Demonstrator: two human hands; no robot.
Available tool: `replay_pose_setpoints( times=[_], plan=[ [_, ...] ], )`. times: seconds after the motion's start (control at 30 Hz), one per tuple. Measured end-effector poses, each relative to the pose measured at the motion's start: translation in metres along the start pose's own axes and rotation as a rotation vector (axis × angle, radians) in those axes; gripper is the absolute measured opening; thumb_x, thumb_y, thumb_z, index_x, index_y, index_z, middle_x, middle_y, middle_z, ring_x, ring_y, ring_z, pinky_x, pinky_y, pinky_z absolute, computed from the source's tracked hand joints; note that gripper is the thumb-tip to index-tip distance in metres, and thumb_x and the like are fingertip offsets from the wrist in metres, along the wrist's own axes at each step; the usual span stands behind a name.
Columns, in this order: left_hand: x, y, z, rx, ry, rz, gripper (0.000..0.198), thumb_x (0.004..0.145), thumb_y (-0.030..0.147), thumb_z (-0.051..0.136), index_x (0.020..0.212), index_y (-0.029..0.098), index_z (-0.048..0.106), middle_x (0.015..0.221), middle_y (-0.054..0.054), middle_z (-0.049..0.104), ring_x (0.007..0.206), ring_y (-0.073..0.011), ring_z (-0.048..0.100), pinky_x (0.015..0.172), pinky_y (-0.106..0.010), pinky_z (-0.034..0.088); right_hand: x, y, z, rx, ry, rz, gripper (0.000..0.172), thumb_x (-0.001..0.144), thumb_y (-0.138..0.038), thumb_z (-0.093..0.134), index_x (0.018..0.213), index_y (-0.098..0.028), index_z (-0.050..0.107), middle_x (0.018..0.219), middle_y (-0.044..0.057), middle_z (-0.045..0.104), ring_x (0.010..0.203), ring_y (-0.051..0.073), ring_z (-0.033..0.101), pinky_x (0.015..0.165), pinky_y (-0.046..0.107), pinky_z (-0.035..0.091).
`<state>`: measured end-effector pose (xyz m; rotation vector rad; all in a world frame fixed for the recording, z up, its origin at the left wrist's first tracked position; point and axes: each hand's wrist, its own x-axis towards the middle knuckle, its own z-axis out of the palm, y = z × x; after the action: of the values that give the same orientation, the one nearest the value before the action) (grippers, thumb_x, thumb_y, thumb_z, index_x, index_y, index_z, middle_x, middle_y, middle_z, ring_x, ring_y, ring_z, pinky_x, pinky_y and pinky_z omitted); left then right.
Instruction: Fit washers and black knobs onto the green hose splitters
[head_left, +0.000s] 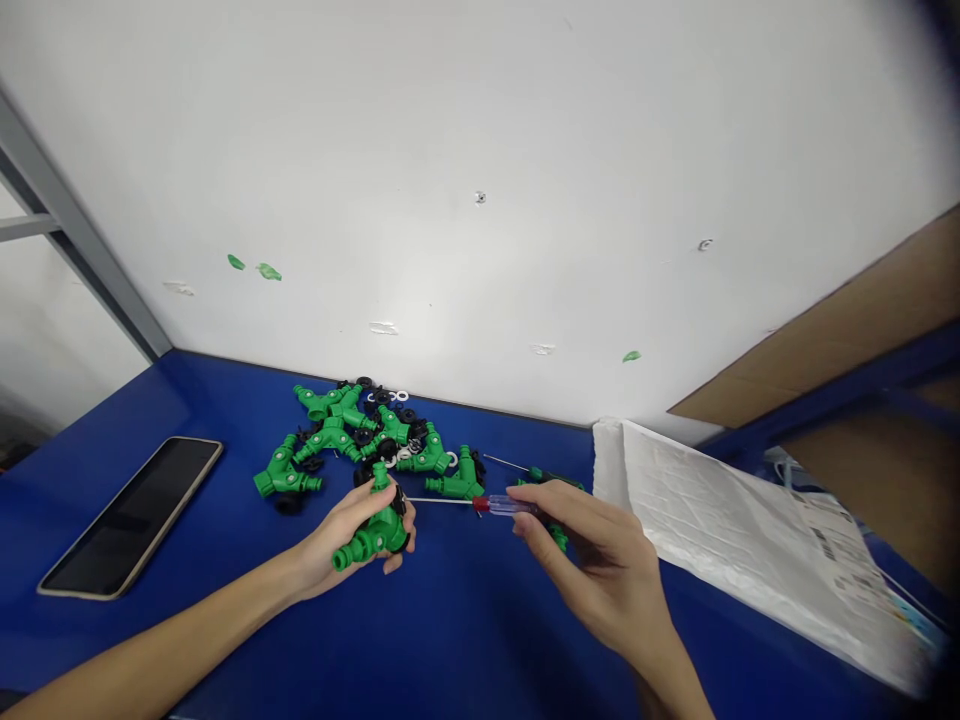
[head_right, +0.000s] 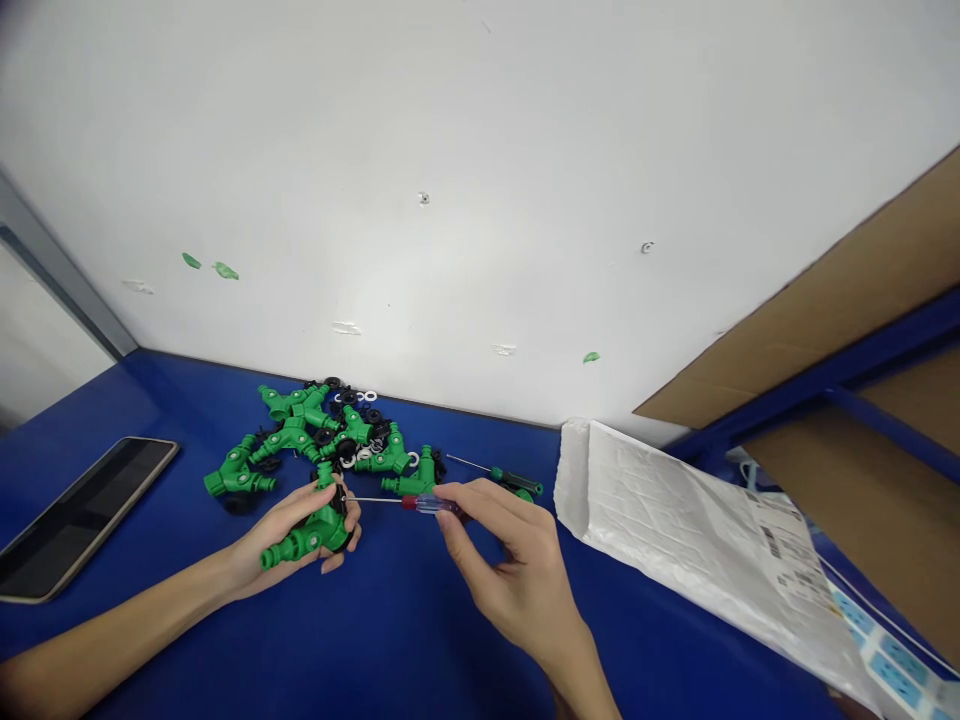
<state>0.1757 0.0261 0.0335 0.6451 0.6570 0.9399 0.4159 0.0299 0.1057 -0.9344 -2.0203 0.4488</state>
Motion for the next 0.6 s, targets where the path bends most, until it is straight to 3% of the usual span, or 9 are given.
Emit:
replay_pose_setpoints(
  times=[0.17,0.27,0.33,0.4,0.5,0.6],
  plan=[
    [0.0,0.001,0.0,0.046,0.03,-0.018,0.024,0.093,0.037,0.051,0.083,0.015,0.054,0.078,-0.005,0.057,0.07,-0.0177,0.057,0.049,-0.026,0.04,0.006,-0.003,-0.005,-0.031,-0.125,-0.014,0.017,0.091,-0.018,0.055,0.103,-0.021,0.068,0.087,0.006,0.07,0.074,0.017,0.064,0.064,0.028,0.052],
    [-0.001,0.001,0.001,0.054,0.043,-0.02,0.022,0.092,0.036,0.053,0.084,0.016,0.053,0.077,-0.005,0.057,0.069,-0.018,0.058,0.049,-0.026,0.041,0.007,-0.005,-0.002,-0.116,-0.112,0.008,0.014,0.092,-0.024,0.055,0.091,-0.018,0.068,0.071,0.004,0.066,0.06,0.015,0.058,0.054,0.025,0.045],
    [-0.001,0.0,0.0,0.053,0.047,-0.016,0.022,0.091,0.037,0.054,0.084,0.015,0.054,0.077,-0.005,0.057,0.069,-0.018,0.058,0.049,-0.026,0.041,0.007,-0.005,0.002,-0.185,-0.099,0.033,0.023,0.093,-0.027,0.054,0.078,-0.017,0.067,0.059,0.001,0.058,0.051,0.012,0.05,0.048,0.025,0.038],
    [0.0,-0.001,0.0,0.052,0.047,-0.013,0.024,0.091,0.037,0.053,0.084,0.015,0.055,0.078,-0.005,0.057,0.07,-0.0176,0.057,0.049,-0.026,0.041,0.007,-0.004,0.007,-0.213,-0.08,0.07,0.024,0.095,-0.028,0.052,0.083,-0.017,0.069,0.054,-0.001,0.055,0.046,0.011,0.046,0.045,0.025,0.035],
    [0.001,-0.002,0.0,0.043,0.052,-0.022,0.025,0.092,0.038,0.052,0.082,0.015,0.055,0.079,-0.006,0.057,0.07,-0.0177,0.058,0.049,-0.026,0.04,0.007,-0.002,0.013,-0.158,-0.061,0.104,0.022,0.095,-0.028,0.051,0.102,-0.016,0.068,0.058,0.0,0.061,0.047,0.012,0.051,0.047,0.024,0.04],
    [0.002,-0.002,0.0,0.034,0.054,-0.031,0.025,0.092,0.038,0.052,0.081,0.015,0.054,0.079,-0.006,0.058,0.07,-0.0179,0.058,0.05,-0.026,0.04,0.009,0.0,0.013,-0.083,-0.082,0.1,0.018,0.094,-0.027,0.053,0.094,-0.018,0.069,0.067,0.002,0.066,0.054,0.013,0.058,0.053,0.024,0.045]
  ],
)
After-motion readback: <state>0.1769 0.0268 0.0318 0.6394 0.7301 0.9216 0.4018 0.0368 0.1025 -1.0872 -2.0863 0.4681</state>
